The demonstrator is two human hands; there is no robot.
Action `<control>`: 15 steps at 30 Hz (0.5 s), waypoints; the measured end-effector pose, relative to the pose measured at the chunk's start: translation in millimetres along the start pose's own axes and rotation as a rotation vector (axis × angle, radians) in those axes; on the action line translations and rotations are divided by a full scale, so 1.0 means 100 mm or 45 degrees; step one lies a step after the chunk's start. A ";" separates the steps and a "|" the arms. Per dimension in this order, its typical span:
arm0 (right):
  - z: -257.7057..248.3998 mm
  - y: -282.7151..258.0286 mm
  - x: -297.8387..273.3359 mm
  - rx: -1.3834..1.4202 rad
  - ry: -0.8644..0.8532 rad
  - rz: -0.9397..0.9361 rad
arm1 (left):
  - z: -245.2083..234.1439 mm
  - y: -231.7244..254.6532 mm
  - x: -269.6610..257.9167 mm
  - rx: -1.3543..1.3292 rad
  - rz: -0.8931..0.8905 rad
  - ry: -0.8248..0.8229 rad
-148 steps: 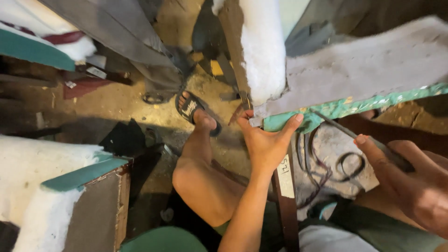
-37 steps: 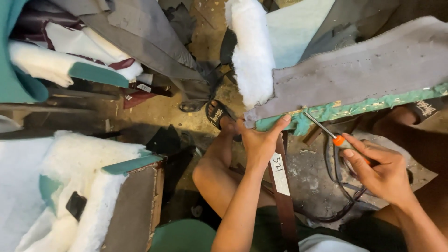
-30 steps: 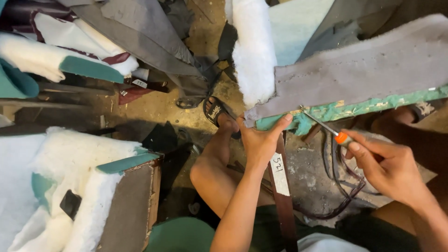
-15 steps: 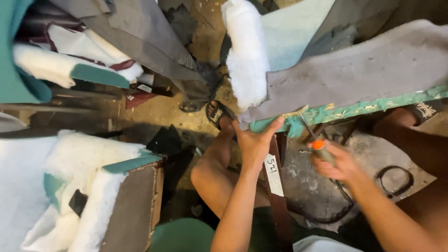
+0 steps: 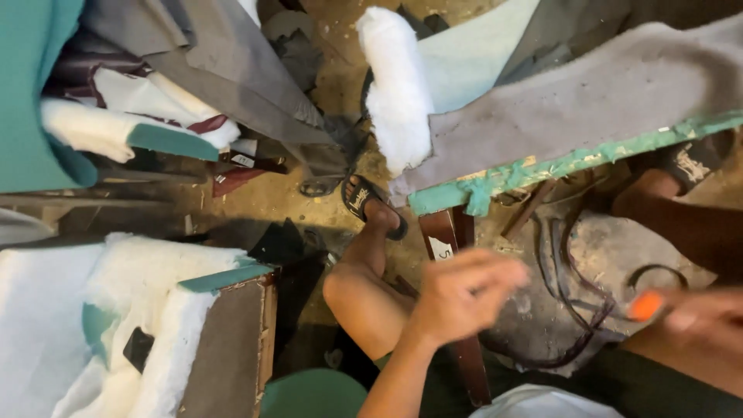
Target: Removing staples and old upholstery fabric from a wooden chair frame using a screwdriver as a prying tool.
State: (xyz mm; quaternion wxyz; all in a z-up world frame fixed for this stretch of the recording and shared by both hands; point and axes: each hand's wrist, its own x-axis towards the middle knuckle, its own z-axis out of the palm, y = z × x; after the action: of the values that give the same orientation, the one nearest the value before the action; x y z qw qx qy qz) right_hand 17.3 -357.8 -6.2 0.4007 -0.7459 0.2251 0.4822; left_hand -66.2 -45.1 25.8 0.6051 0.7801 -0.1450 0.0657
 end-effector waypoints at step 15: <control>0.43 -1.00 -0.38 -1.747 0.858 -1.508 | -0.30 -0.38 0.45 -0.249 -1.426 0.925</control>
State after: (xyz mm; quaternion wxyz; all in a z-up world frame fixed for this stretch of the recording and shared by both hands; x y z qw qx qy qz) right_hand 49.9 -267.0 56.8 -0.0296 -0.9094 -0.4147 -0.0107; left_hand -10.0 -14.2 10.7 0.6260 0.6075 0.4887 -0.0129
